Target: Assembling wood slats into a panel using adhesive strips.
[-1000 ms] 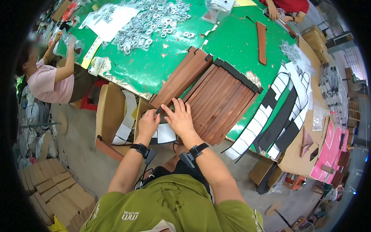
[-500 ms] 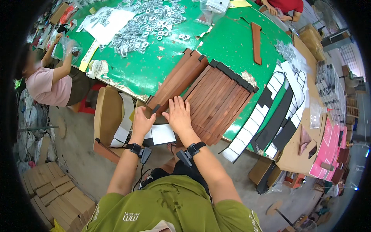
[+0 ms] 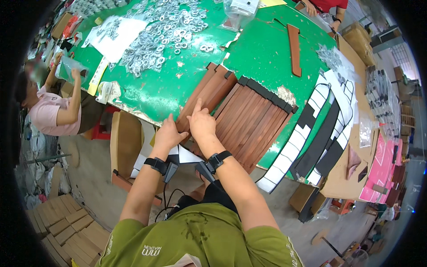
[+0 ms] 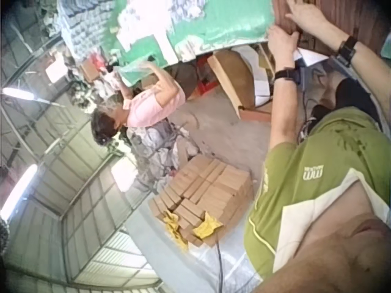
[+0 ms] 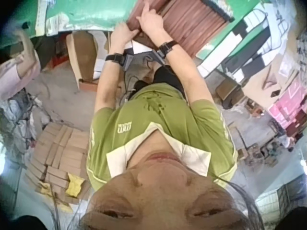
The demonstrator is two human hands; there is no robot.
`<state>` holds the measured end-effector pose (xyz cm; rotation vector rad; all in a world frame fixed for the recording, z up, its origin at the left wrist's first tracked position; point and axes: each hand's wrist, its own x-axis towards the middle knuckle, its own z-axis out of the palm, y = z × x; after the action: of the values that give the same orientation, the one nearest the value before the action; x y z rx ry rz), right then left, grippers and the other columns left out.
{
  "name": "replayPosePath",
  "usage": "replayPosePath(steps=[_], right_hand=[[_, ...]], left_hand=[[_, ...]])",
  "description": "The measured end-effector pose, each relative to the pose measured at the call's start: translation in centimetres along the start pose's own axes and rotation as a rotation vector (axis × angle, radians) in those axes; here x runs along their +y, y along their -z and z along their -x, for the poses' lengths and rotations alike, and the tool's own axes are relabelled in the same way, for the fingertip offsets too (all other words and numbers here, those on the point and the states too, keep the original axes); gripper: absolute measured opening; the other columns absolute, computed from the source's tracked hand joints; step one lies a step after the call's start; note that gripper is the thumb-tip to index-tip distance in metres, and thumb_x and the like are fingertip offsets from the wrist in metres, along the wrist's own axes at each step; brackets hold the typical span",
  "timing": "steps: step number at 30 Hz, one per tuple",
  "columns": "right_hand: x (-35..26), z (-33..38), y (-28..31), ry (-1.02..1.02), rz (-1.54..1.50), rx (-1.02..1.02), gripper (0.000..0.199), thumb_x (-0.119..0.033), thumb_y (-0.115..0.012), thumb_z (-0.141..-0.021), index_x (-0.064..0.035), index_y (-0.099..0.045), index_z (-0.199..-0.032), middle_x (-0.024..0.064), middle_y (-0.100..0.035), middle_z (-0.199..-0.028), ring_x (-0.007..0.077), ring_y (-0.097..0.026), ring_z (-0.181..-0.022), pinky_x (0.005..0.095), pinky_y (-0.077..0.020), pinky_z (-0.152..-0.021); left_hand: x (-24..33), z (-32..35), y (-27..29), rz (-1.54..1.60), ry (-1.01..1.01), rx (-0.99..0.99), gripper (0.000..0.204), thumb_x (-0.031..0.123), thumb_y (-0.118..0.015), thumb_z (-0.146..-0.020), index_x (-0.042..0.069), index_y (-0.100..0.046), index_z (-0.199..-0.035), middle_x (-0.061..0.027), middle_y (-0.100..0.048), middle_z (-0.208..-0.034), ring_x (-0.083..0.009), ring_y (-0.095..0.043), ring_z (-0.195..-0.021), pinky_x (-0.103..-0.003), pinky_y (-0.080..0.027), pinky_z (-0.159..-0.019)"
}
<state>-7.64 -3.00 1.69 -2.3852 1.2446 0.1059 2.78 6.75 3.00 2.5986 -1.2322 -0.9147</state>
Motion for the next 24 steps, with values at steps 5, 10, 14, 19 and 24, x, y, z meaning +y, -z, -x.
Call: replayPosePath(steps=[5, 10, 14, 19, 24], right_hand=[[-0.3, -1.2, 1.6, -0.146, -0.257, -0.085, 0.098, -0.038, -0.065, -0.092, 0.0023, -0.001, -0.154, 0.0328, -0.055, -0.110, 0.0439, -0.067, -0.086, 0.0441, -0.0582, -0.070], [-0.5, -1.2, 2.0, -0.144, -0.324, -0.145, 0.102, -0.035, -0.068, -0.091, -0.0018, 0.005, -0.155, 0.0384, -0.041, -0.125, 0.0476, -0.064, -0.093, 0.0453, -0.0575, -0.075], [-0.7, -1.7, 1.8, -0.234, -0.389, -0.144, 0.109, -0.038, -0.069, -0.090, -0.0032, 0.012, -0.154, 0.0408, -0.036, -0.131, 0.0511, -0.061, -0.101, 0.0482, -0.0545, -0.085], [-1.1, -1.7, 0.1, -0.293, -0.445, 0.052, 0.113, -0.036, -0.071, -0.088, -0.0008, 0.015, -0.152, 0.0410, -0.035, -0.130, 0.0496, -0.064, -0.092, 0.0469, -0.0554, -0.083], [-0.9, -2.3, 1.2, -0.360, -0.529, -0.071, 0.119, -0.039, -0.073, -0.083, -0.0044, 0.018, -0.152, 0.0400, -0.033, -0.136, 0.0525, -0.056, -0.110, 0.0501, -0.0508, -0.093]], left_hand=[[0.5, -1.2, 0.1, -0.054, 0.030, -0.021, 0.076, 0.036, -0.087, -0.066, -0.005, -0.053, -0.120, -0.0251, -0.054, -0.121, -0.0405, -0.063, -0.106, -0.046, -0.054, -0.088], [0.7, -1.6, -0.1, -0.014, 0.014, -0.025, 0.073, 0.035, -0.088, -0.064, -0.004, -0.054, -0.115, -0.0246, -0.056, -0.122, -0.0397, -0.064, -0.105, -0.046, -0.054, -0.088], [1.1, -1.3, 0.0, -0.097, -0.011, -0.038, 0.067, 0.031, -0.087, -0.068, -0.004, -0.053, -0.114, -0.0207, -0.063, -0.110, -0.0369, -0.068, -0.095, -0.043, -0.057, -0.081], [3.0, 1.2, -1.4, -0.275, -0.137, 0.093, 0.057, 0.023, -0.078, -0.078, -0.004, -0.050, -0.120, -0.0173, -0.064, -0.100, -0.0325, -0.071, -0.078, -0.037, -0.059, -0.063], [2.7, 2.4, -2.0, -0.213, -0.141, 0.089, 0.063, 0.029, -0.076, -0.082, -0.004, -0.048, -0.127, -0.0158, -0.064, -0.100, -0.0306, -0.072, -0.080, -0.037, -0.059, -0.064]])
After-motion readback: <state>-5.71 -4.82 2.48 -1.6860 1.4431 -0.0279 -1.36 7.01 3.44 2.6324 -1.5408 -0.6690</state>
